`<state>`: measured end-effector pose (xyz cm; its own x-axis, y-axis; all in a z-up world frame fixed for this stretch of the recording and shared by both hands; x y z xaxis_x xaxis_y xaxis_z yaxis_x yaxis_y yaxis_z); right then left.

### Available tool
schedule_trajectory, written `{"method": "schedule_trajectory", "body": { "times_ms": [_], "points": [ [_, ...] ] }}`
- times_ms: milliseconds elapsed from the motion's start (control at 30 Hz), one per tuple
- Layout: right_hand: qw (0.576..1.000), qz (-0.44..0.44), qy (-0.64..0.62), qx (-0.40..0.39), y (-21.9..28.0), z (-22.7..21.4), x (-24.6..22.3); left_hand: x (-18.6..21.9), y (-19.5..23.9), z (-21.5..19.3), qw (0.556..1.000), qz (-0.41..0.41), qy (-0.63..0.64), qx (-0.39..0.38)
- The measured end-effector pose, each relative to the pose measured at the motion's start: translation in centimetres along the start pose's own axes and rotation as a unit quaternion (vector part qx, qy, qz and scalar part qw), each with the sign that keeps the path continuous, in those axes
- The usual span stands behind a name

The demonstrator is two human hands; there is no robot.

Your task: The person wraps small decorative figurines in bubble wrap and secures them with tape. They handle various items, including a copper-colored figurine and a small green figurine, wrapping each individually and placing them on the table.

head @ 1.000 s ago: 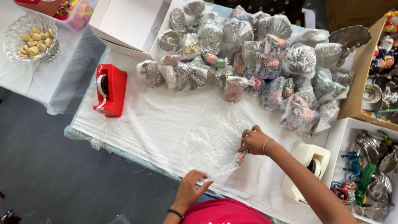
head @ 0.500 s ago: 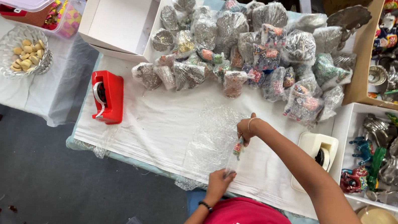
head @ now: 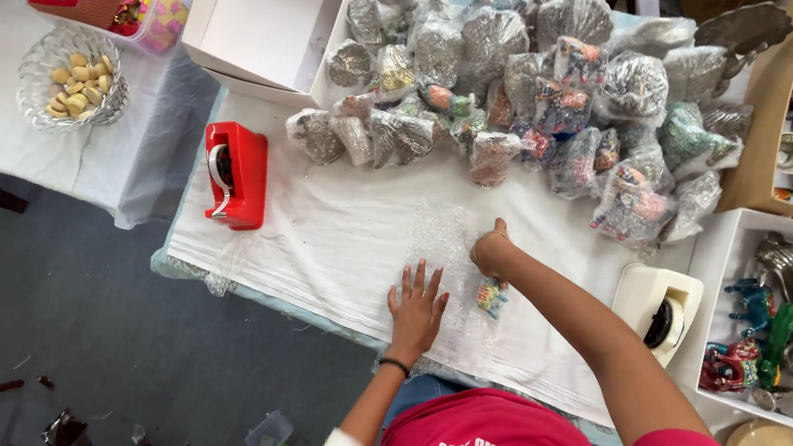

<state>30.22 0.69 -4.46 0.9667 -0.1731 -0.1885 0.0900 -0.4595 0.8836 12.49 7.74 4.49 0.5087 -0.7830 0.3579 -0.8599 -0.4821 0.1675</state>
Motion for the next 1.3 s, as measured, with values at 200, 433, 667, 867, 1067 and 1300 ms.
{"method": "schedule_trajectory", "body": {
  "times_ms": [200,433,667,867,1067,1300],
  "points": [
    [0.991,-0.008,-0.137,0.006,4.1,4.0,0.4,-0.3,-5.2,1.2,0.976,0.183,-0.115,0.041],
    [0.927,0.056,-0.34,0.149,5.7,12.6,1.1,5.1,-13.1,3.0,0.923,0.329,-0.198,-0.025],
    [0.842,0.131,-0.458,0.255,6.5,15.1,-2.4,9.3,-10.2,6.7,0.887,0.426,-0.158,-0.085],
    [0.854,0.162,-0.462,0.178,6.8,13.2,-3.9,9.6,-10.9,6.4,0.849,0.513,-0.072,-0.108],
    [0.839,0.17,-0.506,0.105,6.5,11.9,-3.2,10.8,-10.7,4.5,0.853,0.496,-0.045,-0.154],
    [0.85,0.151,-0.501,0.061,7.3,10.6,-2.8,5.9,-2.1,-0.2,0.874,0.456,-0.006,-0.167]
  ]
}}
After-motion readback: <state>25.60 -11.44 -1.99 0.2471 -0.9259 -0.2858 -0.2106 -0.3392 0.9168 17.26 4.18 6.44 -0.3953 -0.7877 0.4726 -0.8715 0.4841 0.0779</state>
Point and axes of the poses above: each hand's wrist, its own y-axis away from the middle knuckle, its own z-axis out of the palm, x = y × z, the point moved 6 cm from there along -y, towards the middle knuckle, and after that the axes turned 12 degrees about -z, right-handed, at the moved point
